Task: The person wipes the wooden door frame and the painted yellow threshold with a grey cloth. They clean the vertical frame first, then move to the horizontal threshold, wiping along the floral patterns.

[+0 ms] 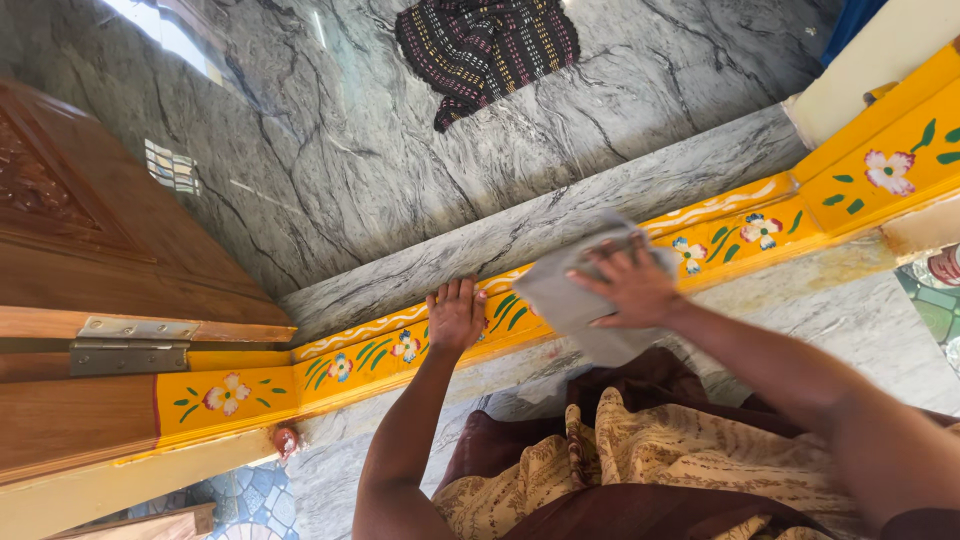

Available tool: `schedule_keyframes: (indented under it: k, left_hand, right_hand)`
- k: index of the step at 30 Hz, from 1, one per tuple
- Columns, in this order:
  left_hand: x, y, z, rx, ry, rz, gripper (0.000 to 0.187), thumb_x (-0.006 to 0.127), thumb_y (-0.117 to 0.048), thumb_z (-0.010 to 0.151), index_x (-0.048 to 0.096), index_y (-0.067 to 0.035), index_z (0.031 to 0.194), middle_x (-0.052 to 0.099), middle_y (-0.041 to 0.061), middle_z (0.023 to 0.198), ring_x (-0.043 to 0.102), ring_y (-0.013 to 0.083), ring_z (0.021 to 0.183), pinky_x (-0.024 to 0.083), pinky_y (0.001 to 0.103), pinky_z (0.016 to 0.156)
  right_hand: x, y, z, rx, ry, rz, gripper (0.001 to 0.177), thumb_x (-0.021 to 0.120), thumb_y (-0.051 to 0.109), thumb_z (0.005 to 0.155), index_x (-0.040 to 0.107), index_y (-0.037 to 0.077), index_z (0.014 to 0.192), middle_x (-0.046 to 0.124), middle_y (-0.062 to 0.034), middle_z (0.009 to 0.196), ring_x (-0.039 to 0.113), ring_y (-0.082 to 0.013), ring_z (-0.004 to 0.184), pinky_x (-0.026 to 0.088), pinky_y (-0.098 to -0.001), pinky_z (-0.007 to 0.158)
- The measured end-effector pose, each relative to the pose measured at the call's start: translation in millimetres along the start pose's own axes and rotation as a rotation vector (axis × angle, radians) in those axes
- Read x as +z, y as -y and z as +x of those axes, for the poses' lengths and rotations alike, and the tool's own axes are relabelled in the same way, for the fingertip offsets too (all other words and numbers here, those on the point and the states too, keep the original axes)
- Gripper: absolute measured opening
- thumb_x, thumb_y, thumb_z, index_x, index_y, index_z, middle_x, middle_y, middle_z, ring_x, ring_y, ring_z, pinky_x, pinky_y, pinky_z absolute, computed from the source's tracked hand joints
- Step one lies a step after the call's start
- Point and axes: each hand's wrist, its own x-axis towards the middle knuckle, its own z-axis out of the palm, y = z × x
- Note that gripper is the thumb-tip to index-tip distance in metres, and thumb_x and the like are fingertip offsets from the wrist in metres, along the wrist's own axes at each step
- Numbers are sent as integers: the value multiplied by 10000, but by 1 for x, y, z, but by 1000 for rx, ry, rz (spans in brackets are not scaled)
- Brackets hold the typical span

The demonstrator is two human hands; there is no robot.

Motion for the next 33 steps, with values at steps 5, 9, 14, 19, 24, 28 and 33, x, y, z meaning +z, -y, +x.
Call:
schedule_keyframes:
  k: [5,9,14,19,24,28,33]
  left_hand:
    - [-6,-3,2,-55,53,-35,398,508,-363,1009,586,-135,1326,661,113,1179,591,327,1103,401,546,937]
    - [-6,0,1,-57,44,-68,403,500,-351,1014,579,-133,1344,666,117,1197,590,330,1118,397,551,944]
    - [-2,4,2,-45,51,-79,427,491,-353,1023,564,-113,1369,661,126,1213,583,339,1135,396,555,958]
    - [-2,3,2,-44,45,-82,419,492,-360,1026,575,-117,1357,661,125,1221,583,341,1140,398,555,972]
    - [-2,3,3,-27,27,-74,430,500,-363,1024,572,-114,1367,660,125,1221,583,341,1135,402,554,971]
    - [0,3,1,-38,38,-66,429,504,-366,1021,575,-118,1364,660,126,1215,584,338,1132,403,551,961]
    - [3,3,0,-46,39,-40,427,510,-383,1024,577,-127,1358,659,119,1217,587,329,1135,406,544,968]
  right_hand:
    - [-32,87,47,-79,-47,157,990,325,888,861,86,326,1641,73,-168,1705,99,-438,1536,3,-805,1104]
    - [-23,110,69,-96,-161,237,880,286,851,885,172,359,1606,137,-98,1684,141,-418,1530,-12,-818,1110]
    - [37,39,64,175,-260,343,729,307,727,933,374,344,1550,346,-19,1634,313,-324,1513,65,-770,1174]
    - [126,-130,14,834,-60,304,771,159,752,944,219,357,1604,121,-11,1708,56,-308,1572,-34,-716,1175]
    - [159,-164,-23,930,-453,493,755,230,709,1024,386,288,1631,254,-120,1770,205,-402,1613,140,-611,1313]
    - [128,-144,-6,986,-266,474,743,170,732,1019,282,341,1640,187,-135,1722,142,-433,1563,8,-698,1230]
    - [72,-84,24,846,-72,439,775,69,780,922,84,418,1607,1,-41,1702,12,-386,1539,-106,-787,1078]
